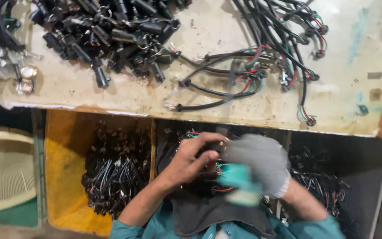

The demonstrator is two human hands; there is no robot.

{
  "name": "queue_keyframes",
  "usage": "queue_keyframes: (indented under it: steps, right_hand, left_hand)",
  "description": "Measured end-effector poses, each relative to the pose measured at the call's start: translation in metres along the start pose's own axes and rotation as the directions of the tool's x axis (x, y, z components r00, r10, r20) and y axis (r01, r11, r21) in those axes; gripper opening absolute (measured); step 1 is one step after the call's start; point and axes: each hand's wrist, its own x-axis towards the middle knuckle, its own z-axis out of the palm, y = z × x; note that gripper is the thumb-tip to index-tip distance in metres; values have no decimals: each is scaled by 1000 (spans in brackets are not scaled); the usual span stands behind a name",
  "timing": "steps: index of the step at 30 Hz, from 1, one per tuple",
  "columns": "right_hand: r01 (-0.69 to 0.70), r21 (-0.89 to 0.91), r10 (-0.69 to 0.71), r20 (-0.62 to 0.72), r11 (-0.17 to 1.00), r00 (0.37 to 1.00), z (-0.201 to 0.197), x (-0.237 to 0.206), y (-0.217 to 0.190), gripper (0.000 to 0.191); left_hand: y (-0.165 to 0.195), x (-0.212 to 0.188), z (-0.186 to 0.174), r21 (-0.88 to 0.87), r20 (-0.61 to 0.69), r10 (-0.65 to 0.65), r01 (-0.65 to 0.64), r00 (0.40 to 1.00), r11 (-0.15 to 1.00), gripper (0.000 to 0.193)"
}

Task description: The person repeatedly picks up black wires with colored inner strands from a pile on a workbench, uses a pair of pliers to cut the ends, and places the trimmed wires into a container below. The process is continuous and repetitive.

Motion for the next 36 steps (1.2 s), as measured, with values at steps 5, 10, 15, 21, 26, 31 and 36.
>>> queue_keyframes:
  steps: [5,10,15,21,26,31,36]
  right_hand:
    - [-48,85,53,-52,995,997,5,6,14,19]
    - [-88,777,466,-280,624,839,19,-17,11,14]
    - [-48,422,193,-307,905,932,-4,-16,-7,11]
    - [-51,713,450,-384,699,806,-1,6,-13,11]
    - [443,893,603,-398,82,692,3,-2,-20,25]
    - [454,891,582,-378,17,720,14,17,-23,19]
    - [368,930,625,-289,3,725,2,11,-20,18]
  left_hand:
    - [8,10,11,223,-13,-70,71,997,972,31]
    - [5,5,9,182,-63,9,3,998,983,30]
    - [-5,3,12,289,-49,86,-69,995,955,33]
    - [-8,6,18,314,-55,141,-117,989,942,32]
    - [-7,0,16,224,7,153,-151,988,963,27]
    - [0,2,25,266,2,221,-213,975,940,31]
    - [5,10,27,114,42,56,-61,998,992,30]
